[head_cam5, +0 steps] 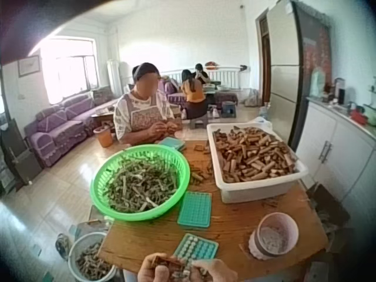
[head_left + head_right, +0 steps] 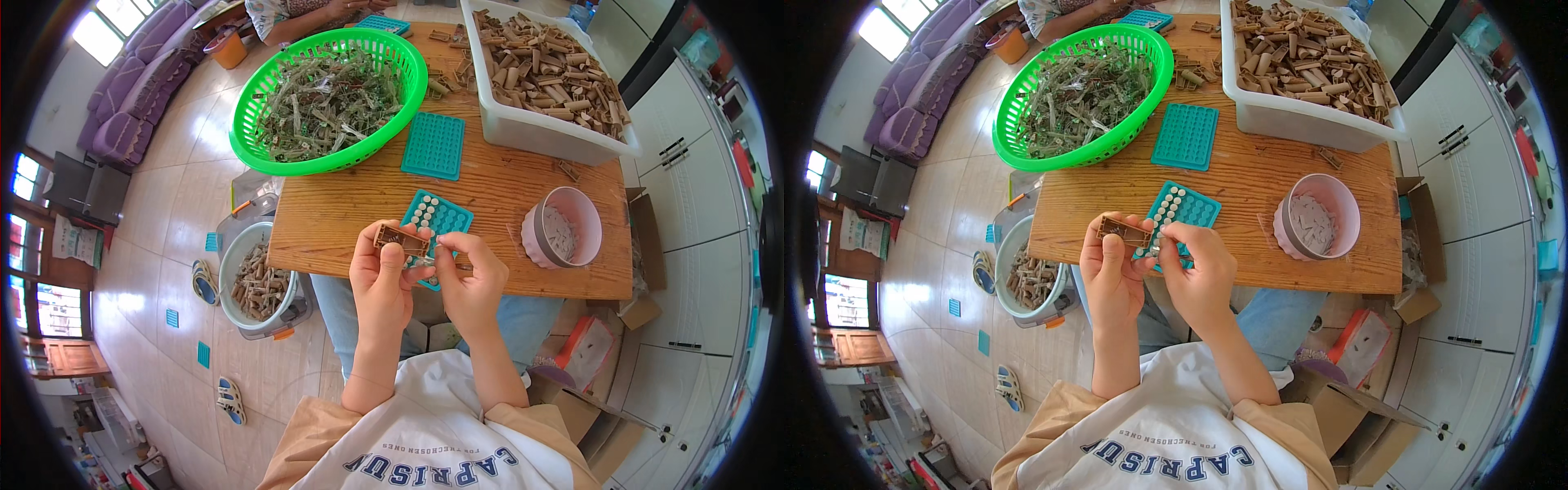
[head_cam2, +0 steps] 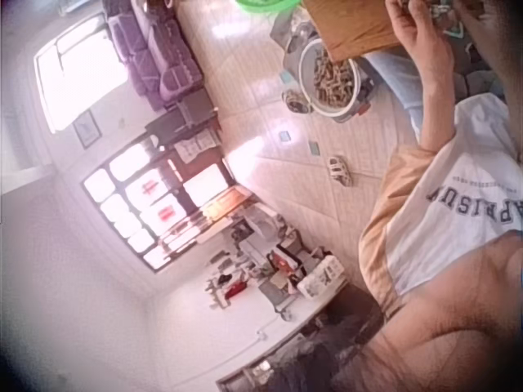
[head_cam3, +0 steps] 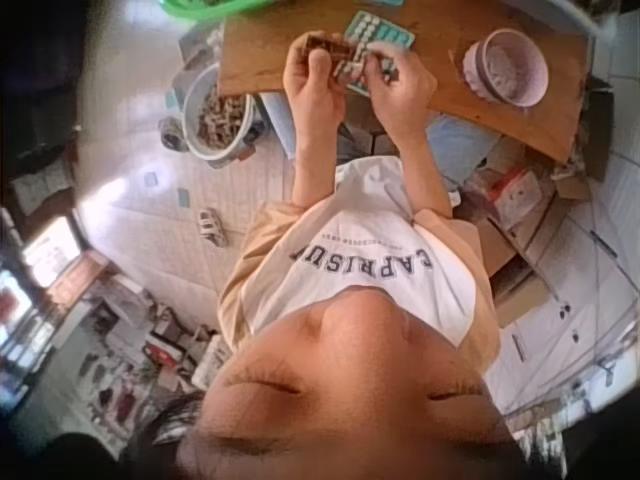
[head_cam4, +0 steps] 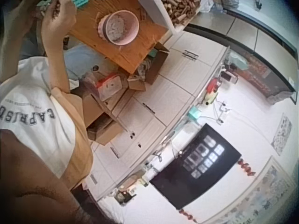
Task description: The person assembles small electronic components by hand, taking them from an assembly tray, a plastic basket, a white container, and a pink bowl.
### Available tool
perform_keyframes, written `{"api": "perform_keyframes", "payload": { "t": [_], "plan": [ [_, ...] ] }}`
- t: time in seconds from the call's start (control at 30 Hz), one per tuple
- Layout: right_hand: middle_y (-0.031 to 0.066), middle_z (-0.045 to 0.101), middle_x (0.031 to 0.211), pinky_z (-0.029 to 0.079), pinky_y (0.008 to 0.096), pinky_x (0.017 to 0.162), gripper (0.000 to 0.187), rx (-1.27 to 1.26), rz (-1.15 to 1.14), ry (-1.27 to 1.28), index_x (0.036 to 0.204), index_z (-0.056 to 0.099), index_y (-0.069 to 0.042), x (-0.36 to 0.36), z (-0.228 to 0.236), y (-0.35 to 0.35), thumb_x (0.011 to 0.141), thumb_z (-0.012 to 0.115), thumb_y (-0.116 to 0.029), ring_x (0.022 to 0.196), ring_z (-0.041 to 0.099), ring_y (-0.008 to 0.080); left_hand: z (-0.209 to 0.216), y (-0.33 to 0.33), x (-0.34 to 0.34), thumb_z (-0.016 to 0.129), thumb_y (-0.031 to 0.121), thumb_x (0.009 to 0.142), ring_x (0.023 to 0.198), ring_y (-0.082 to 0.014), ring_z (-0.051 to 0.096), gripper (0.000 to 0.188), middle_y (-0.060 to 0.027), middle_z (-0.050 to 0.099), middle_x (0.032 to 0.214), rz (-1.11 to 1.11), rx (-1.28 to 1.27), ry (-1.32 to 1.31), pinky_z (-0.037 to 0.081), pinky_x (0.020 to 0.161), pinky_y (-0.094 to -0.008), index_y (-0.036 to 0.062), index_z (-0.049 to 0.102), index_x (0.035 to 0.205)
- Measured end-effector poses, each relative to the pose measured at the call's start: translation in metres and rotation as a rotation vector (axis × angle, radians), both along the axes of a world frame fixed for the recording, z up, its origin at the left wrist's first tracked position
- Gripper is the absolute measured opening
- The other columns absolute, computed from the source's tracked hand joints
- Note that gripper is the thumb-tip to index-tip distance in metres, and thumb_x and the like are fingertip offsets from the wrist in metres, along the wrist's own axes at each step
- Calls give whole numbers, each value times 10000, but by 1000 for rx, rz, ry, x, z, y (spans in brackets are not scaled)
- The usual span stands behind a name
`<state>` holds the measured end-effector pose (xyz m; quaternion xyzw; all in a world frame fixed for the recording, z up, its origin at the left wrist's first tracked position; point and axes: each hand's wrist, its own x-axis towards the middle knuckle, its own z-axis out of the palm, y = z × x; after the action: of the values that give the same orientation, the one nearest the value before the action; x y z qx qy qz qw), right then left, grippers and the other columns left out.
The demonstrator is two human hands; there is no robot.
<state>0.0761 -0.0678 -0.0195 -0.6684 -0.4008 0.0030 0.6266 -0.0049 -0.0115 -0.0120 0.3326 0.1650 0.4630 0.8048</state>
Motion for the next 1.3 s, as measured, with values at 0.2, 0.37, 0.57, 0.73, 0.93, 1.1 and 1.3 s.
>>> {"api": "perform_keyframes", "payload": {
  "t": [0.2,0.37,0.57,0.73,0.93,1.1,1.3],
  "plan": [
    [64,607,777,444,281,555,193,-72,105,146,888,542,-61,2,4,1,709,590,-8,685,579,209,-8,3,1,422,131,876,976,-234,526,206,-114,501,1015,-40,-142,-95,526,735,-308,24,403,1051],
    [83,605,848,447,317,652,312,-197,369,173,1029,474,-69,18,9,3,732,550,-6,807,567,244,-12,8,0,420,139,878,988,-254,522,217,-115,494,1019,-63,-283,-148,495,795,-336,18,406,1058],
    [64,565,976,210,437,964,263,-66,372,-373,991,492,-71,24,12,-6,737,500,-3,1006,471,211,-12,11,-1,430,140,876,976,-237,530,208,-98,515,983,-76,-130,-73,484,801,-325,19,414,1044],
    [14,593,869,132,511,973,248,-53,370,-521,962,487,-88,24,6,-5,726,532,-25,975,497,181,-9,7,-5,445,123,870,915,-196,551,189,-83,521,965,-55,-66,8,488,771,-297,25,417,1029],
    [6,585,869,173,512,955,250,-18,293,-661,970,471,-95,21,-4,-6,735,554,-80,929,524,171,-11,4,-6,451,86,861,857,-131,547,165,-68,517,961,-49,-17,123,479,736,-243,25,426,1012],
    [-7,575,900,210,510,933,257,-139,289,-659,987,492,-91,15,-13,0,736,546,-77,932,517,153,-25,5,-5,440,60,858,820,-99,533,147,-47,508,936,-12,-12,266,475,707,-222,19,429,999],
    [-19,556,857,257,494,912,287,-192,383,-648,1011,514,-87,15,-19,-1,727,537,-56,892,505,150,-27,-3,-7,424,71,869,778,-104,541,132,-72,520,914,-8,-14,272,484,645,-208,14,432,988]
  ]
}}
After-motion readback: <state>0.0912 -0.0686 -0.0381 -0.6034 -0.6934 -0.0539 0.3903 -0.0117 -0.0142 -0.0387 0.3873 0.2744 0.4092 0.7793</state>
